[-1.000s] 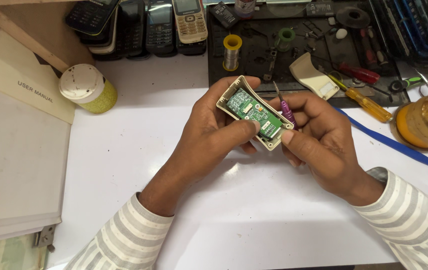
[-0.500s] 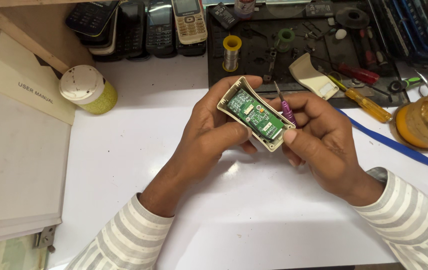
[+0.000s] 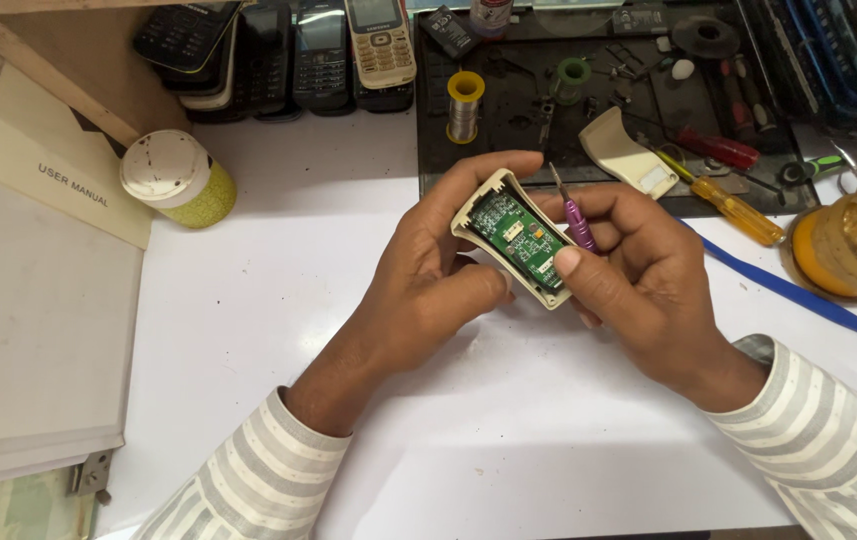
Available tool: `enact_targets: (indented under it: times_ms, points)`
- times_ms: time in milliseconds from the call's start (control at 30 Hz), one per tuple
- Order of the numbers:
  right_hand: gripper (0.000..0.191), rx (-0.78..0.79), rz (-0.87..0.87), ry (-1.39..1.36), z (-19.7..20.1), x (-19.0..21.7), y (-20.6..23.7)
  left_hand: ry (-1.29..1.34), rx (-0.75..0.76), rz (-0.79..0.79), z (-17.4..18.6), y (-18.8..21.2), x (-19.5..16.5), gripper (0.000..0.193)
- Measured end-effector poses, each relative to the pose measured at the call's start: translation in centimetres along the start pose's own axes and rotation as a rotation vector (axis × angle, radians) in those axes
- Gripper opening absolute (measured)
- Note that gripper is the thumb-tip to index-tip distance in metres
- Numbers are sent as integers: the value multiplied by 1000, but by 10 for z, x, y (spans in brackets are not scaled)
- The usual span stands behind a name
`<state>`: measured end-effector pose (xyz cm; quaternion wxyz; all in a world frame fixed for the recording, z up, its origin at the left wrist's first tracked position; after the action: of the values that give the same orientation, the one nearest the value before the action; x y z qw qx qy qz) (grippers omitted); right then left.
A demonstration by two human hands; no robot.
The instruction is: The person disassembles a small white electronic device at a repair bench, exposing its green circuit board, and uses a screwdriver to work on the board and housing. They reassemble the device, carry it to a glass display counter, and test it by operating a smartphone and a feature phone while holding the device.
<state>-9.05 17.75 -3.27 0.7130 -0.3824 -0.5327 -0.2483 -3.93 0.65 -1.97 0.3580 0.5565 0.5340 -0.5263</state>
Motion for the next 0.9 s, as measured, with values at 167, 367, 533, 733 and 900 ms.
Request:
enact_targets:
  times_ms: [167,367,533,733,900]
  points:
    - [36,5,2,46,-1,2,-3,-14,-3,15,0,-1,2,76]
    - [35,6,9,81,-1,3,-4,-17,12,7,0,-2,2,78]
    - [36,14,5,34,-2,3,-2,3,16,12,0,-1,2,79]
    - [33,13,-17,19,-2,0,-2,-23,14,5,1,-2,1,78]
    - [33,21,-27,-3,-2,-1,-2,-21,0,31,1,-2,2,79]
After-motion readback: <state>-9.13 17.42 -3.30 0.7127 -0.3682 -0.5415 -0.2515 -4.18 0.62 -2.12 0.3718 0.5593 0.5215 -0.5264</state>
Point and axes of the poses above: each hand's wrist, its own y-axis away from the middle knuckle, its own z-axis out of the back of the hand, x = y × z, the point moved 5 cm from there along -y, towards the middle knuckle, and after that the axes turned 2 degrees about z, right-handed, at the moved point
